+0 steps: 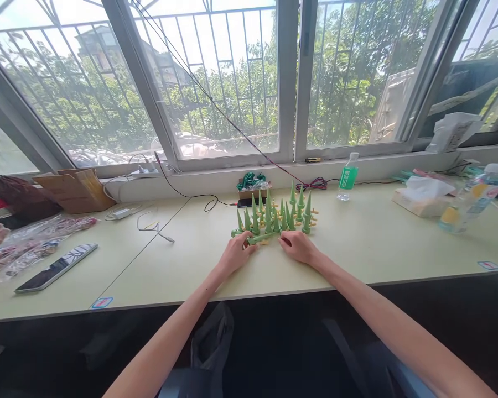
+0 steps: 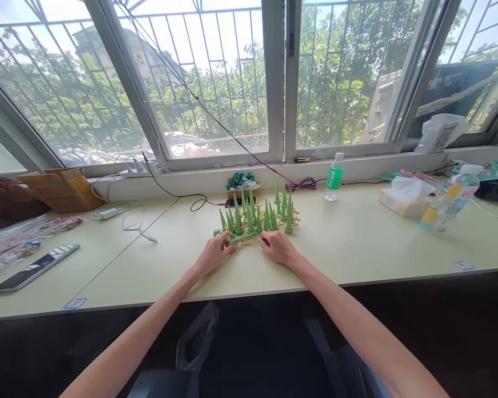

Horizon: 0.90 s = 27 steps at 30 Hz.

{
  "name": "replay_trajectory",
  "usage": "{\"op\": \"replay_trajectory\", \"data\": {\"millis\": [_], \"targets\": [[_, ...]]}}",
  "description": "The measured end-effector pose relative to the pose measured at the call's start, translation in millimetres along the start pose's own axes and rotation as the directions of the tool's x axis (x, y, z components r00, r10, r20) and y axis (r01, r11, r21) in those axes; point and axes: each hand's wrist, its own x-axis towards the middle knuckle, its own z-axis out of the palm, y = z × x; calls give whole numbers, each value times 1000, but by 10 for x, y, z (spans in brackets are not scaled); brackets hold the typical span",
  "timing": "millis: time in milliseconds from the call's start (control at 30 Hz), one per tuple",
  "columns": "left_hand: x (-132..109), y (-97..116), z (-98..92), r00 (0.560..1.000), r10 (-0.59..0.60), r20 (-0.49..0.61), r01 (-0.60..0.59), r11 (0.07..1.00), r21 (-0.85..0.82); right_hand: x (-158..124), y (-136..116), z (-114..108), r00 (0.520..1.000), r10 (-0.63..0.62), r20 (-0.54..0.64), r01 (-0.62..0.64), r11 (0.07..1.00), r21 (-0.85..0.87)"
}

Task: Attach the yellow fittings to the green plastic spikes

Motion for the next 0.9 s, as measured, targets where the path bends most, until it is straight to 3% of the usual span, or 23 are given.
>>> {"op": "replay_trajectory", "data": {"millis": [467, 700, 900], "targets": [[-27, -35, 27, 990, 95, -101, -98, 995, -26, 5, -11, -10, 1000, 5, -13, -5, 1000, 5], [119, 285, 87, 955, 276, -112, -280, 960, -27, 22, -66, -48, 997, 39, -67, -29, 988, 151], [349, 535, 285, 941, 286, -181, -308, 946, -104, 65, -70, -75, 969, 170, -181, -102, 938, 331]]}}
